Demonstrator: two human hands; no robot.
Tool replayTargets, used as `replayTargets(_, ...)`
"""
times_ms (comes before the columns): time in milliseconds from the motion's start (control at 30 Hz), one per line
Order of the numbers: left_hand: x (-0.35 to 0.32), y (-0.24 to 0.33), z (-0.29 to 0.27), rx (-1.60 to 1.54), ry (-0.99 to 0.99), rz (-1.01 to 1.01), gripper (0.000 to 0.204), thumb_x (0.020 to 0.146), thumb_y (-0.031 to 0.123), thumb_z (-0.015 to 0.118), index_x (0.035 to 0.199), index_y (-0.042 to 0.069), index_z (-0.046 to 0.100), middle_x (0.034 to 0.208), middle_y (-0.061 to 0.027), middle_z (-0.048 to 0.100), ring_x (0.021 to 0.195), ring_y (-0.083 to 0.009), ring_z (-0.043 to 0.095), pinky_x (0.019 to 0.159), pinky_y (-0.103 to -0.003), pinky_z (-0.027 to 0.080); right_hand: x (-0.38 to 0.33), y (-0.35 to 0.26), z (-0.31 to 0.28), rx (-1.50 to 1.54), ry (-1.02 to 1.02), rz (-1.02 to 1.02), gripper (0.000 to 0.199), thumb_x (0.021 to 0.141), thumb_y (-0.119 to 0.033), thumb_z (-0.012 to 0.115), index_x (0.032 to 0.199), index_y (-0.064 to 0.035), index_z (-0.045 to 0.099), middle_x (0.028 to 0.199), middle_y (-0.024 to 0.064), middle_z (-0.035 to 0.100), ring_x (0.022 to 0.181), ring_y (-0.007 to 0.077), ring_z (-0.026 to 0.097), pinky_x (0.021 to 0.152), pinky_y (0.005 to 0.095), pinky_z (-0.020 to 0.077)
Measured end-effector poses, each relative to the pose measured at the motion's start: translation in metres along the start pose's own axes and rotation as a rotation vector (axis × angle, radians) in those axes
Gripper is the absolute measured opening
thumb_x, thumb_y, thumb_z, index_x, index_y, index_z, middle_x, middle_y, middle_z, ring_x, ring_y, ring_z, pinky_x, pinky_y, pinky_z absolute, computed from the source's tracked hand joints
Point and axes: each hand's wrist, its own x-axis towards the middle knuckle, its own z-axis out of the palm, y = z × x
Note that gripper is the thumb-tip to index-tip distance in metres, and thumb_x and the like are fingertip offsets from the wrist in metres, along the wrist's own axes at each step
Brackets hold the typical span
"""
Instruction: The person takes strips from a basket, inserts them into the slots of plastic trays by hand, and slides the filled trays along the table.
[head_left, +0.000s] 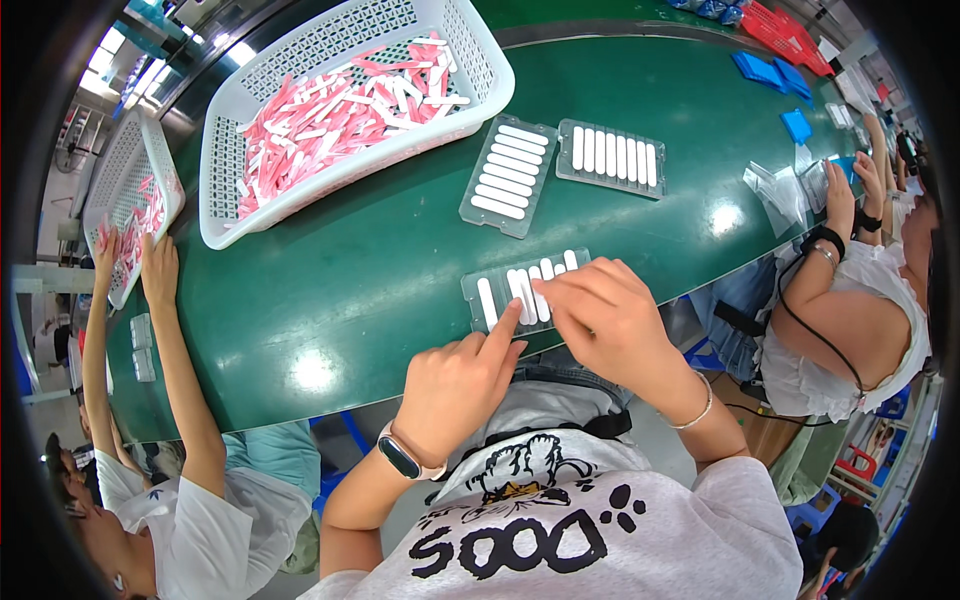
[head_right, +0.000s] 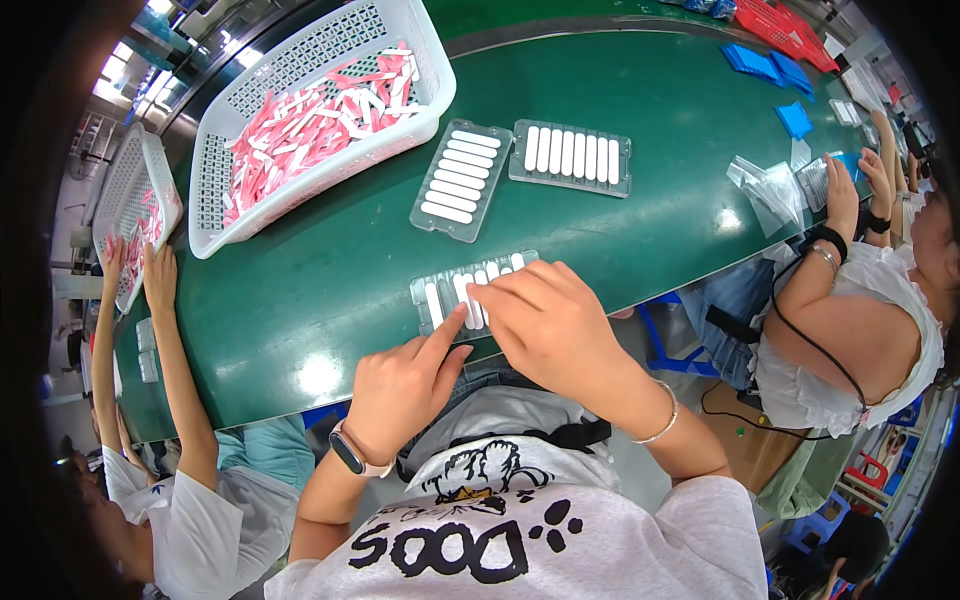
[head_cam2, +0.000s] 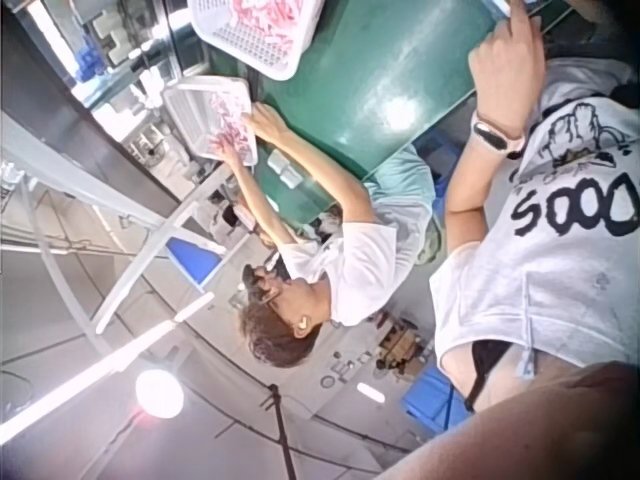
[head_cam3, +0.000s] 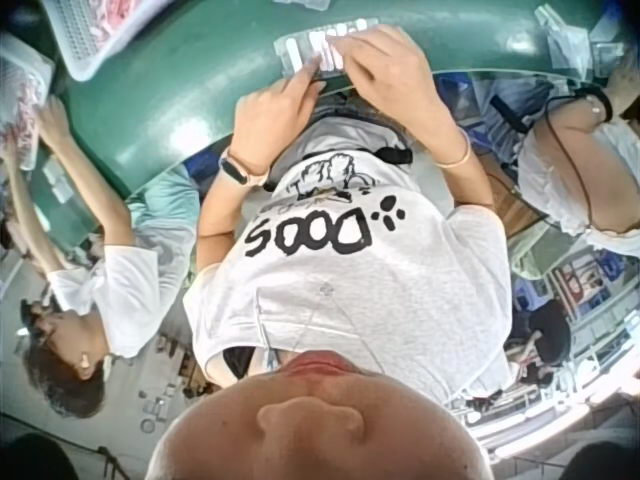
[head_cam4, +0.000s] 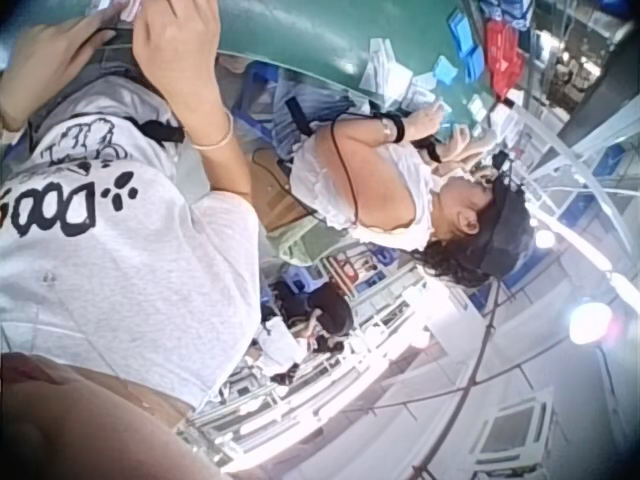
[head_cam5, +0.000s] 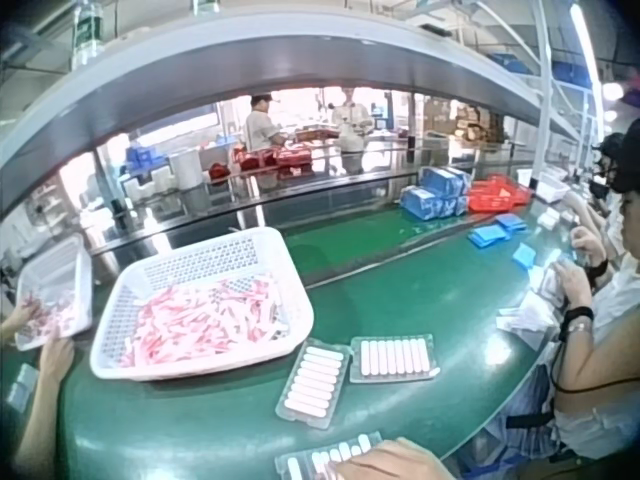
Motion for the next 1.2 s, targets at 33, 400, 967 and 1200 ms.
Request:
replayTargets(33,0.001,0.0,0.0,-0.001,0.0,0.002,0.033,0.085,0.02,0.065,0.116,0.011,0.062,0.058,-0.0039,0.057,0.045,-0.0209,0.055,0.042,-0.034,0.043,0.001,-0.001,0.001,0.061,0.083,0.074,0.023,0.071,0.001,0.066,0.093,-0.0036,0.066,0.082,0.0059,0.063,0.072,0.0234,0.059,0.063,0.0341,0.0463)
replayTargets(400,0.01,-0.01,0.003,-0.544,0.232,-0.368,0.011,0.085,0.013,0.067,0.093,0.005,0.065,0.049,-0.0063,0.046,0.039,-0.0155,0.041,0.041,-0.03,0.034,-0.006,-0.04,0.033,0.249,0.185,0.233,0.021,0.074,0.003,0.067,0.094,-0.0033,0.064,0.073,0.009,0.062,0.065,0.0248,0.06,0.058,0.0342,0.0494)
replayTargets(967,0.026,-0.013,0.002,-0.33,0.098,-0.412,0.032,0.081,0.022,0.072,0.095,0.003,0.052,0.048,-0.0035,0.043,0.038,-0.0206,0.046,0.04,-0.034,0.037,-0.009,-0.026,0.016,-0.07,0.049,0.121,0.018,0.077,-0.016,0.07,0.092,-0.0067,0.067,0.09,0.0041,0.057,0.083,0.0216,0.053,0.068,0.0328,0.0423)
replayTargets(1200,0.025,-0.008,0.003,-0.368,0.126,-0.42,0.031,0.08,0.014,0.072,0.099,0.001,0.052,0.049,-0.0017,0.035,0.043,-0.0103,0.032,0.042,-0.029,0.027,-0.02,-0.024,0.013,-0.26,-0.112,0.081,0.041,0.074,-0.032,0.072,0.106,-0.0079,0.064,0.119,0.0059,0.05,0.103,0.0253,0.041,0.083,0.0422,0.0332)
